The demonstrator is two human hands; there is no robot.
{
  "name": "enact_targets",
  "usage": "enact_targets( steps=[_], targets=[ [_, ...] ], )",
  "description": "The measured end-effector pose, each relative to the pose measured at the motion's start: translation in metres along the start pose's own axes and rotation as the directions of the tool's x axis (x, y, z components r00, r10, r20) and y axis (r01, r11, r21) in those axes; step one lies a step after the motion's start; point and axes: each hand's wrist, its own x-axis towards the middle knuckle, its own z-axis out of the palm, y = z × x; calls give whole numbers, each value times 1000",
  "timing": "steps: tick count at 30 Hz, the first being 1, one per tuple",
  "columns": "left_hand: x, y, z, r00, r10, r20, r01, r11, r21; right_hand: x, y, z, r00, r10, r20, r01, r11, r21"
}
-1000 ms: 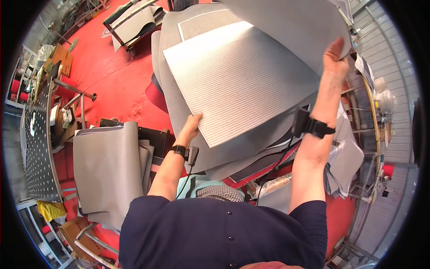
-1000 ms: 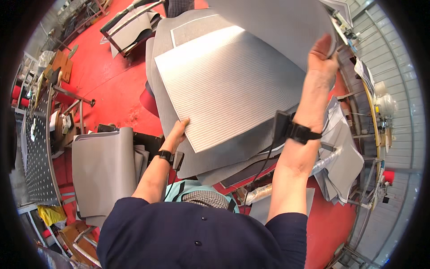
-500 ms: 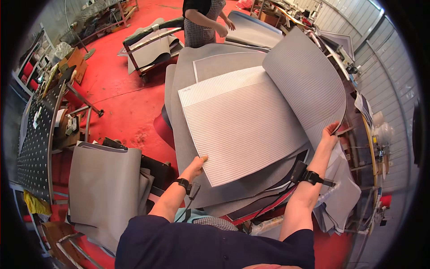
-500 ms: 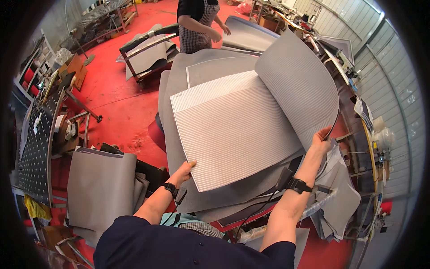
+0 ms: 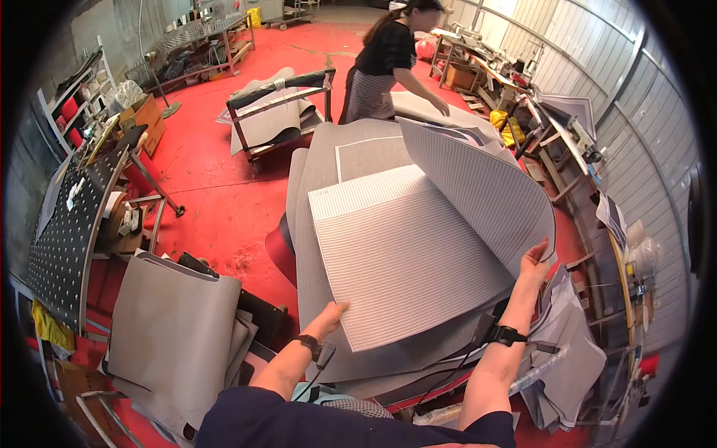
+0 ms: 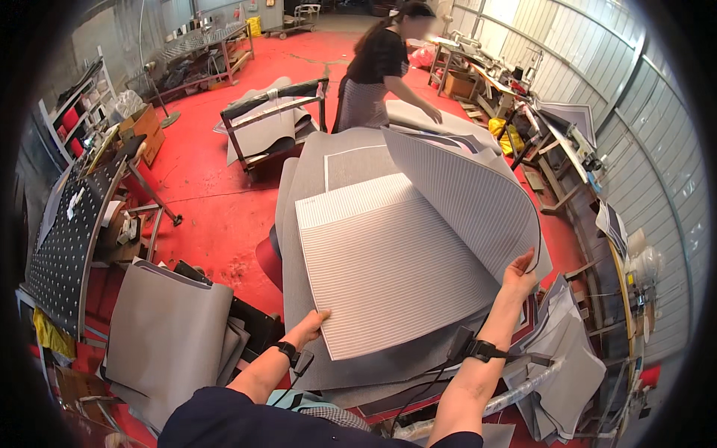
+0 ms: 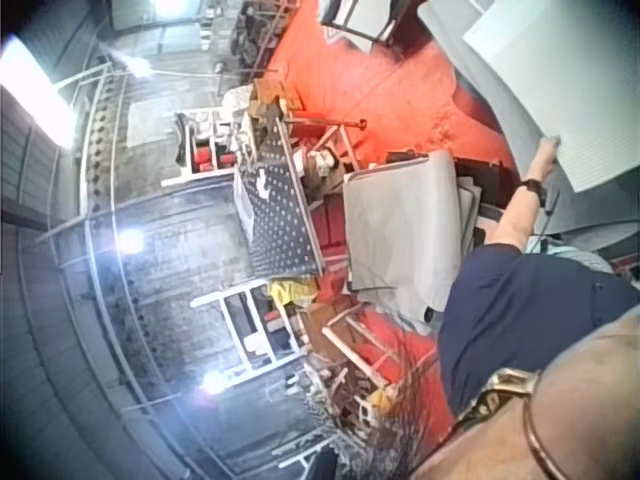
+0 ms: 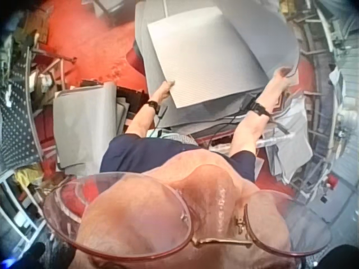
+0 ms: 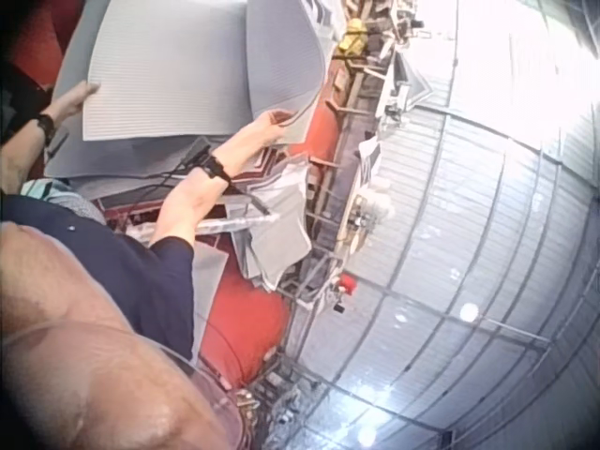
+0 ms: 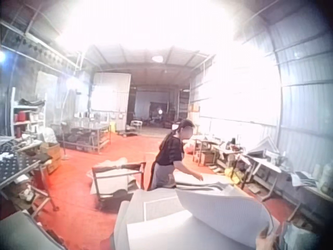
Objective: Sorting and stacking large printed floor mats or decorative posters on a factory floor.
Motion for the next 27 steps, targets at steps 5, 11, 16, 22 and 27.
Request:
enact_targets(
  steps=[5,11,16,22,27],
  targets=[
    [-5,1,-3,999,-17,-29,18,1000,24,-9,9,-2,1000,-18,-16,18,1000,-18],
    [4,4,2,1000,17,6,-18,999,38,-12,1,-10,996,-48,-80,46,999,-22],
    [2,1,0,1000,9,-20,-8,999,43,-20,-1,-18,996,-27,-88,25,999,-21],
    [-9,4,8,998,-25,-52,28,998,52,-27,-4,-23,997,24,-80,-22,999,32],
    [14,-5,-1,999,39,18,-40,998,57,-32,-3,-25,997,-34,-68,33,999,-18]
  ],
)
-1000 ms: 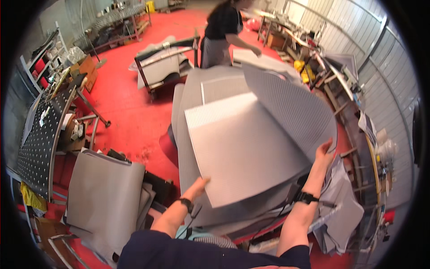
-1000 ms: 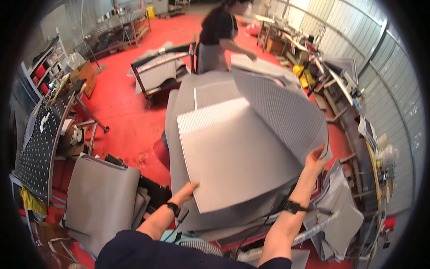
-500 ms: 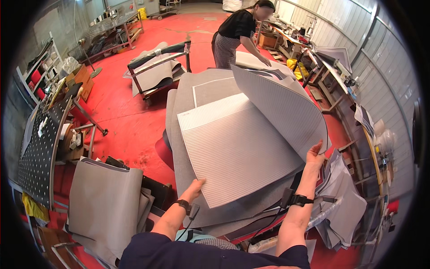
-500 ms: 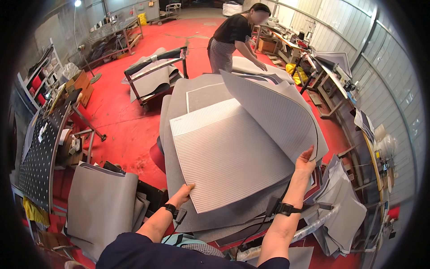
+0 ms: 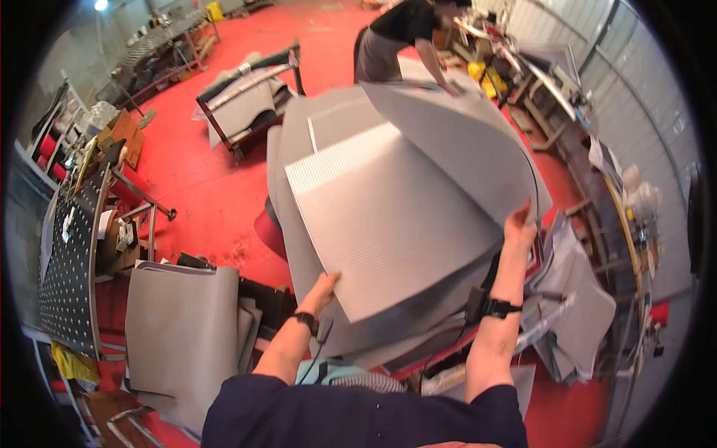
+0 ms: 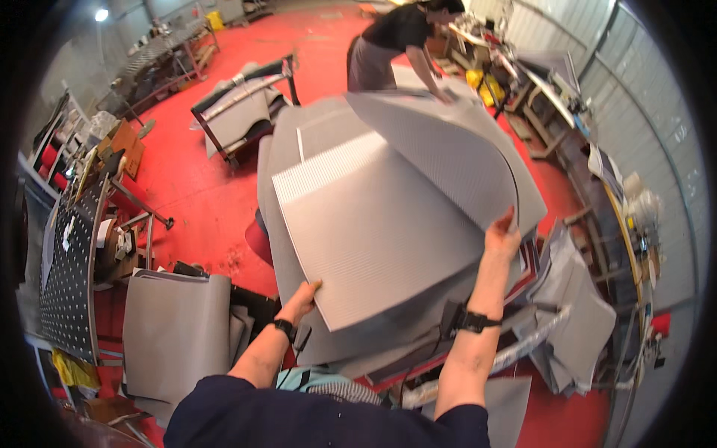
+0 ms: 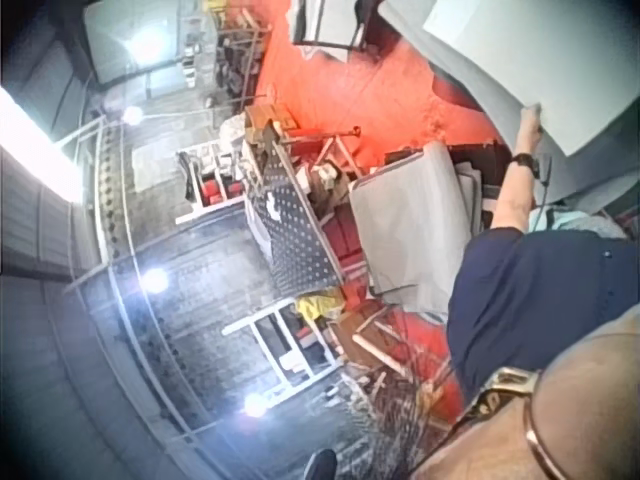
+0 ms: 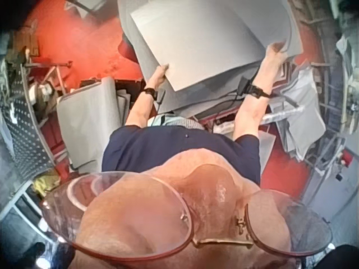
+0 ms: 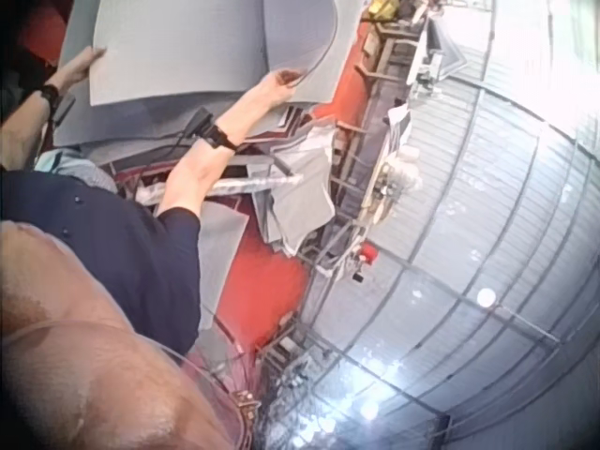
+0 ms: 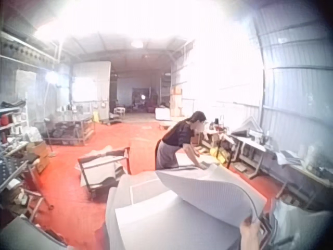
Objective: Sorting and stacking large printed floor mats or decorative posters on a factory floor.
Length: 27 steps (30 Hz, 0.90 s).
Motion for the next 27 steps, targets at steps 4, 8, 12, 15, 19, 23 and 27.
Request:
enact_targets(
  steps=[4,8,12,15,19,23,27],
  targets=[
    [-7,11,-10,997,-56,-59,57,998,18,-104,53,7,959,272,81,-224,899,-376],
    [-1,4,-2,999,-46,-5,44,981,-189,-174,79,-97,923,362,-129,-373,763,-527],
    [-6,5,28,999,-18,52,29,973,-231,-198,76,-153,889,330,-317,-455,562,-691],
    [-3,-3,16,999,-37,22,40,989,-143,-207,90,-126,897,329,-296,-442,641,-628],
    [-23,27,40,999,-25,35,35,952,-303,-217,95,-118,919,367,-143,-375,703,-604],
    [-12,37,44,995,18,101,8,970,-244,-247,124,-160,914,357,-194,-341,417,-843],
    [-17,55,53,1000,2,19,-1,999,-33,-246,133,-193,870,404,-282,-409,273,-871]
  ],
)
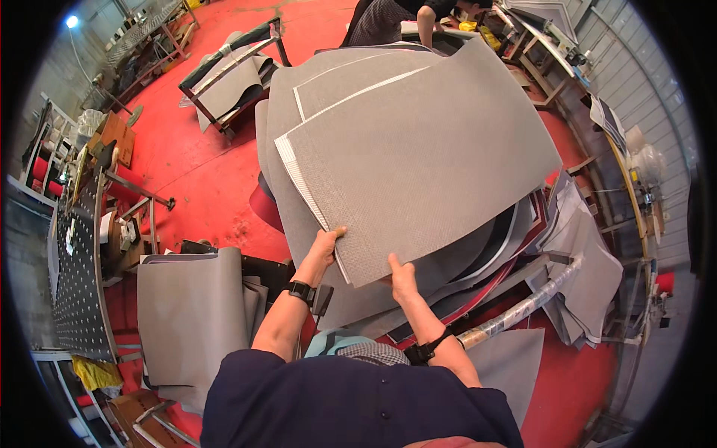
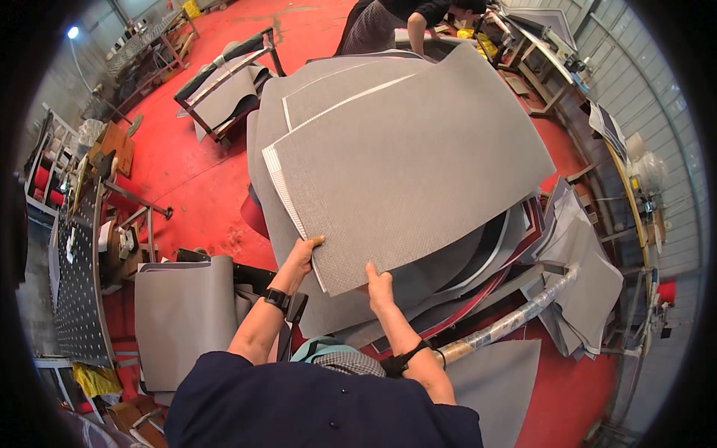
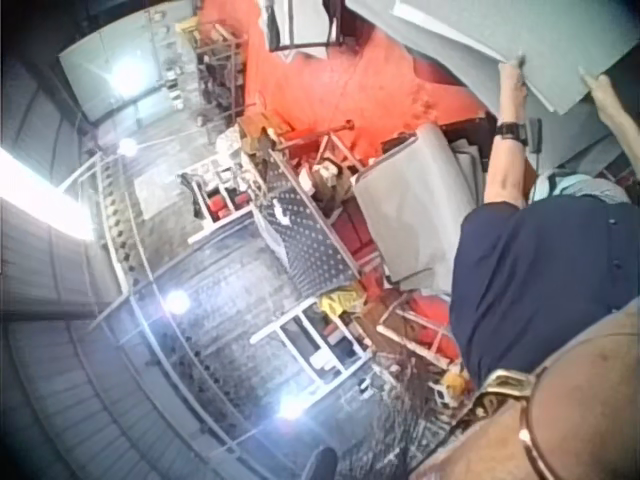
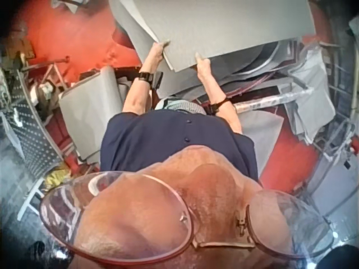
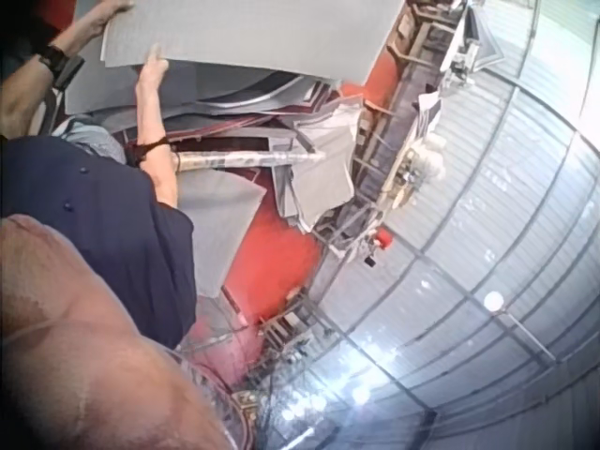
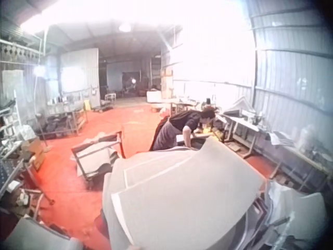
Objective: Sorting and stacking large printed floor mats or decorative posters on a factory floor.
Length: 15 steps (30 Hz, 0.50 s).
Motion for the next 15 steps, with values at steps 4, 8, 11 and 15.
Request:
enact_targets(
  steps=[4,8,11,15],
  targets=[
    [-40,48,6,965,259,-46,-243,944,222,-6,-79,-7,995,63,-74,-21,886,463],
    [-108,108,19,902,428,-51,-416,896,152,73,-140,-119,996,-15,-89,77,658,749],
    [-146,128,-21,930,358,-85,-352,933,78,120,-176,-178,985,-159,-65,142,541,829],
    [-142,119,-96,875,414,-252,-348,898,269,153,-200,-156,938,-268,-220,344,637,690]
  ],
)
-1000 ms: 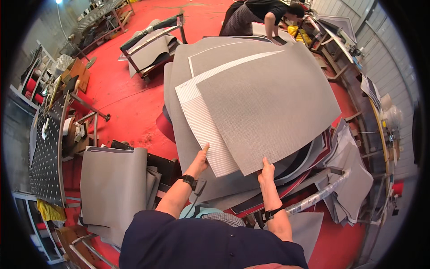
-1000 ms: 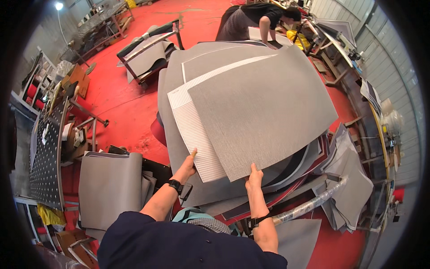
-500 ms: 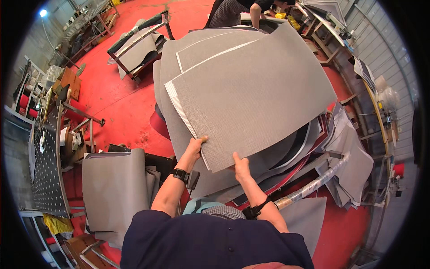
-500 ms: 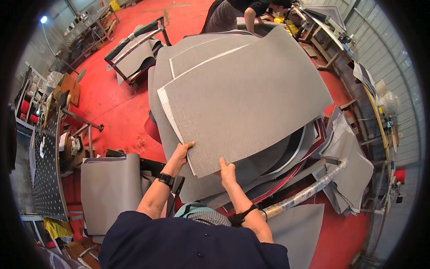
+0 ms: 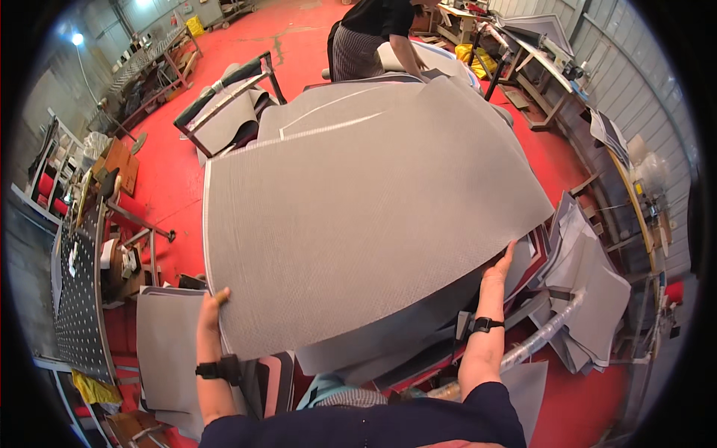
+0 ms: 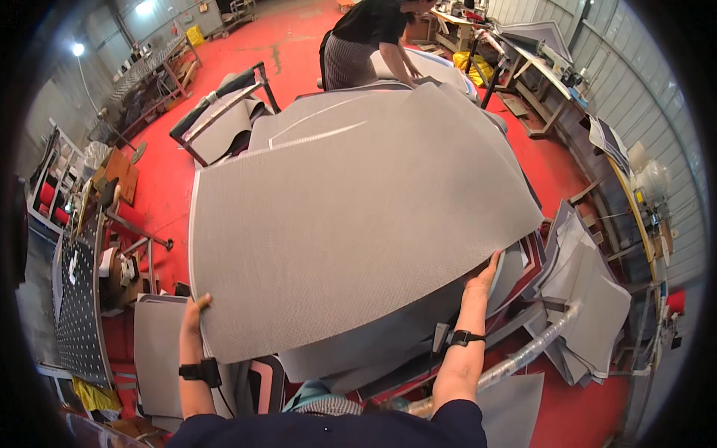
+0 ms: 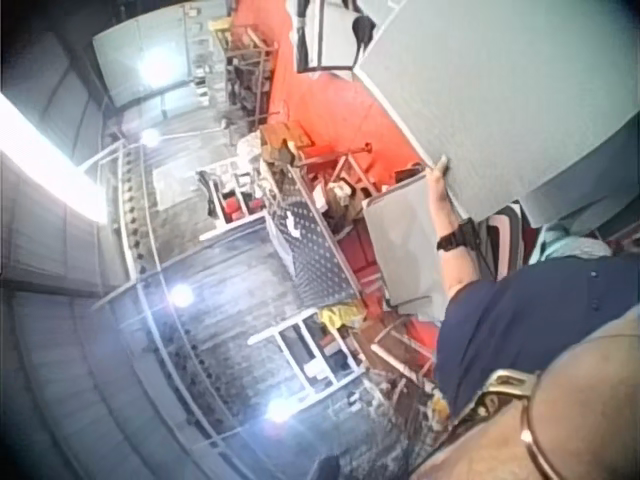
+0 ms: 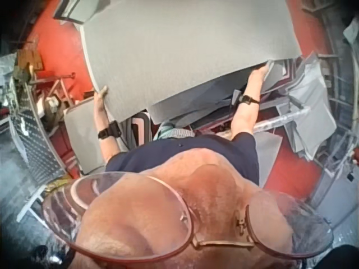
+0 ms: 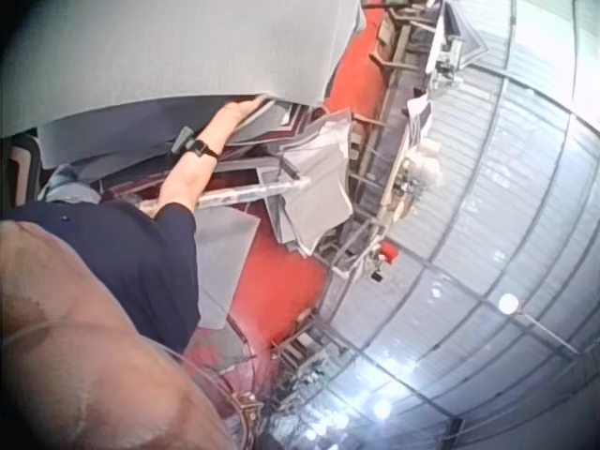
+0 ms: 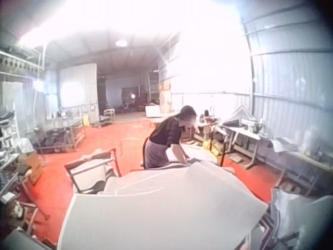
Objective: Sorting and stacking large printed floor mats or decorative posters on a factory floor.
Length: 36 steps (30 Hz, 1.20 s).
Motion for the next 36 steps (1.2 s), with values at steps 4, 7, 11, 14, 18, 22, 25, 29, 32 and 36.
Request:
enact_targets(
  steps=[4,7,11,14,18,22,25,29,32,36],
  targets=[
    [39,-51,1,996,-86,-24,89,966,243,1,22,6,994,63,-88,-77,983,-165],
    [58,-52,36,991,131,18,-130,935,329,-14,34,51,920,-374,-120,240,778,-581],
    [42,20,49,953,287,97,-302,873,383,-49,19,142,687,-716,124,600,463,-653],
    [41,73,33,856,496,143,-511,773,376,-77,9,231,522,-818,243,761,318,-565],
    [72,119,30,583,798,153,-766,477,431,-57,0,303,408,-883,232,904,355,-237],
    [147,154,60,436,900,23,-842,399,364,-18,-27,377,407,-863,300,908,418,-27],
    [234,176,97,535,845,-18,-835,531,143,92,-71,399,463,-599,653,875,427,-229],
    [346,125,74,939,338,-66,-344,929,-135,75,39,382,672,-147,726,723,344,-599],
    [376,40,98,929,234,287,-128,930,-345,97,85,244,628,-165,760,767,-31,-641],
    [313,-81,132,981,-120,155,-6,770,638,3,146,40,843,66,534,511,-408,-757]
  ],
)
